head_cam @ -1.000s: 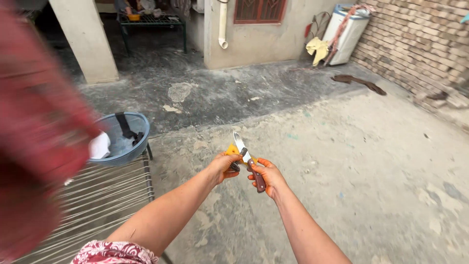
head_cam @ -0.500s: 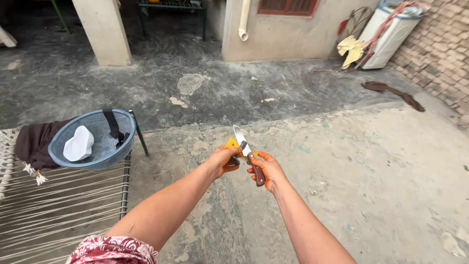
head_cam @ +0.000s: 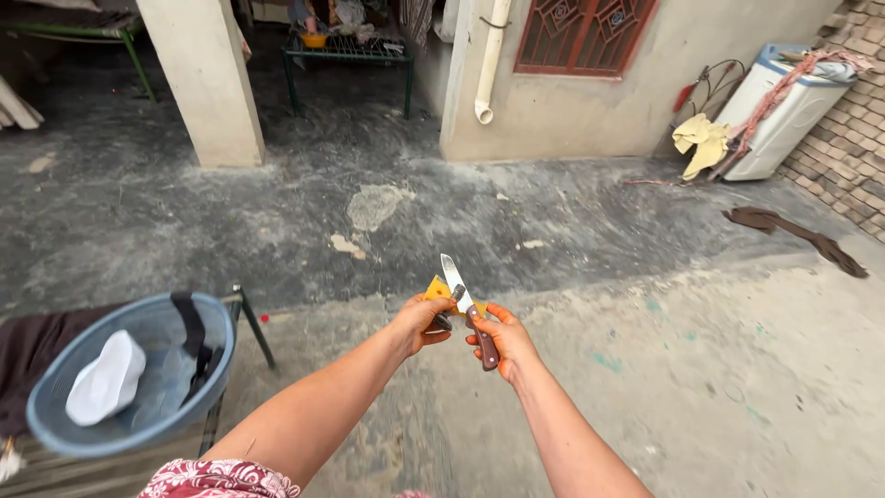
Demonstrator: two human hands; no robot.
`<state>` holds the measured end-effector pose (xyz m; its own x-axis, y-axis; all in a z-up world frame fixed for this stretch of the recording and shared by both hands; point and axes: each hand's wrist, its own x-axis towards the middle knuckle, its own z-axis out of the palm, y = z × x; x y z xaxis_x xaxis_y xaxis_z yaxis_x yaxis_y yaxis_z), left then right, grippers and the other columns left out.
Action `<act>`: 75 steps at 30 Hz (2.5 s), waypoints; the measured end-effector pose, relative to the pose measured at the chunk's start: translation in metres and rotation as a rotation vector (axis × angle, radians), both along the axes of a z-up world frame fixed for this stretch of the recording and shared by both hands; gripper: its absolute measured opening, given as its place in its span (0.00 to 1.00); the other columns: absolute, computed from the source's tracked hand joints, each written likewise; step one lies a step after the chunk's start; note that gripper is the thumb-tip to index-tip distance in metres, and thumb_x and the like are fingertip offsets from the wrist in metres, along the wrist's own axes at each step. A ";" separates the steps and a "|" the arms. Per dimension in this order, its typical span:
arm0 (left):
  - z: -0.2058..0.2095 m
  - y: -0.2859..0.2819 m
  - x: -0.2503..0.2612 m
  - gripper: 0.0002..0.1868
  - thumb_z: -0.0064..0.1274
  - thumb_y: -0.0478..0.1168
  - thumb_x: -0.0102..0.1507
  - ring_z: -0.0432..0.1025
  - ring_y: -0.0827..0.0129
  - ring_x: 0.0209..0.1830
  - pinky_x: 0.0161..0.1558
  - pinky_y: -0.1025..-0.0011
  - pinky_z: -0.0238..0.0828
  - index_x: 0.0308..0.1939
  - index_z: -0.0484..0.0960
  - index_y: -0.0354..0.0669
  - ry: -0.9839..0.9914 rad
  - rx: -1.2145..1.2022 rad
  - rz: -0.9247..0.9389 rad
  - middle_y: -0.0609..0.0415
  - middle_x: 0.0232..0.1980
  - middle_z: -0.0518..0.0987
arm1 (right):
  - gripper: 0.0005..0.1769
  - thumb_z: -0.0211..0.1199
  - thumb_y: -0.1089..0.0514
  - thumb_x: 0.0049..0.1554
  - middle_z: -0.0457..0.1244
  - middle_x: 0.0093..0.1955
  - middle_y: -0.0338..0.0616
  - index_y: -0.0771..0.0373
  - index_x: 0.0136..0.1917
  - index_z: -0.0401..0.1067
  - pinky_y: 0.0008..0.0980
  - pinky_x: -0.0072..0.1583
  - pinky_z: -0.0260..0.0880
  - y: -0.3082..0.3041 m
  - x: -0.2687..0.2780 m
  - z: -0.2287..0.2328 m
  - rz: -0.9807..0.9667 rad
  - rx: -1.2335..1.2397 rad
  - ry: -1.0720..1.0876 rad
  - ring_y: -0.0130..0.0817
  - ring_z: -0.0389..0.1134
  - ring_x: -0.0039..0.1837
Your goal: Scraping mortar from a brick wall with tools, handling laundry items, and cutting tape.
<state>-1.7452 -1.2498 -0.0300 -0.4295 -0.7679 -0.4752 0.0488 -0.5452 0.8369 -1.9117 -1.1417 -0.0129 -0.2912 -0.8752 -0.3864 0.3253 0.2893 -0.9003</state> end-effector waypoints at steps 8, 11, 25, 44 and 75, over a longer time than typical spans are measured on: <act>0.016 -0.105 -0.020 0.25 0.60 0.44 0.60 0.76 0.64 0.42 0.52 0.52 0.77 0.60 0.69 0.50 -0.019 -0.012 0.075 0.54 0.48 0.79 | 0.40 0.65 0.60 0.57 0.69 0.57 0.52 0.59 0.78 0.54 0.36 0.37 0.69 -0.135 -0.032 -0.018 0.022 -0.033 -0.066 0.39 0.73 0.44; 0.013 -0.152 -0.030 0.26 0.60 0.43 0.60 0.75 0.64 0.43 0.52 0.52 0.77 0.60 0.68 0.51 -0.015 -0.004 0.114 0.54 0.49 0.79 | 0.36 0.66 0.60 0.56 0.69 0.56 0.50 0.58 0.76 0.58 0.36 0.37 0.70 -0.182 -0.038 -0.012 0.028 -0.015 -0.072 0.38 0.72 0.44; 0.012 -0.371 -0.104 0.24 0.60 0.44 0.61 0.74 0.65 0.44 0.51 0.54 0.74 0.59 0.69 0.51 0.015 -0.054 0.183 0.56 0.50 0.79 | 0.18 0.60 0.60 0.59 0.68 0.51 0.44 0.58 0.63 0.68 0.41 0.42 0.71 -0.450 -0.124 -0.039 0.229 -0.011 -0.242 0.39 0.72 0.46; -0.011 -0.667 -0.119 0.23 0.53 0.42 0.64 0.79 0.57 0.42 0.46 0.54 0.77 0.63 0.69 0.48 0.045 0.014 0.304 0.47 0.49 0.81 | 0.20 0.59 0.61 0.60 0.67 0.56 0.48 0.56 0.65 0.66 0.53 0.48 0.73 -0.752 -0.124 -0.061 0.206 -0.005 -0.331 0.47 0.71 0.53; 0.008 -1.183 -0.211 0.20 0.55 0.36 0.63 0.78 0.60 0.47 0.51 0.53 0.78 0.58 0.69 0.42 0.146 -0.046 0.371 0.48 0.50 0.80 | 0.23 0.50 0.54 0.65 0.66 0.58 0.43 0.43 0.73 0.63 0.58 0.53 0.71 -1.279 -0.215 -0.038 0.208 -0.038 -0.431 0.41 0.70 0.58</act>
<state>-1.9566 -2.4324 -0.0224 -0.1792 -0.9028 -0.3909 0.3555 -0.4299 0.8299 -2.1266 -2.4209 -0.0511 0.0712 -0.9137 -0.4002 0.6099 0.3573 -0.7074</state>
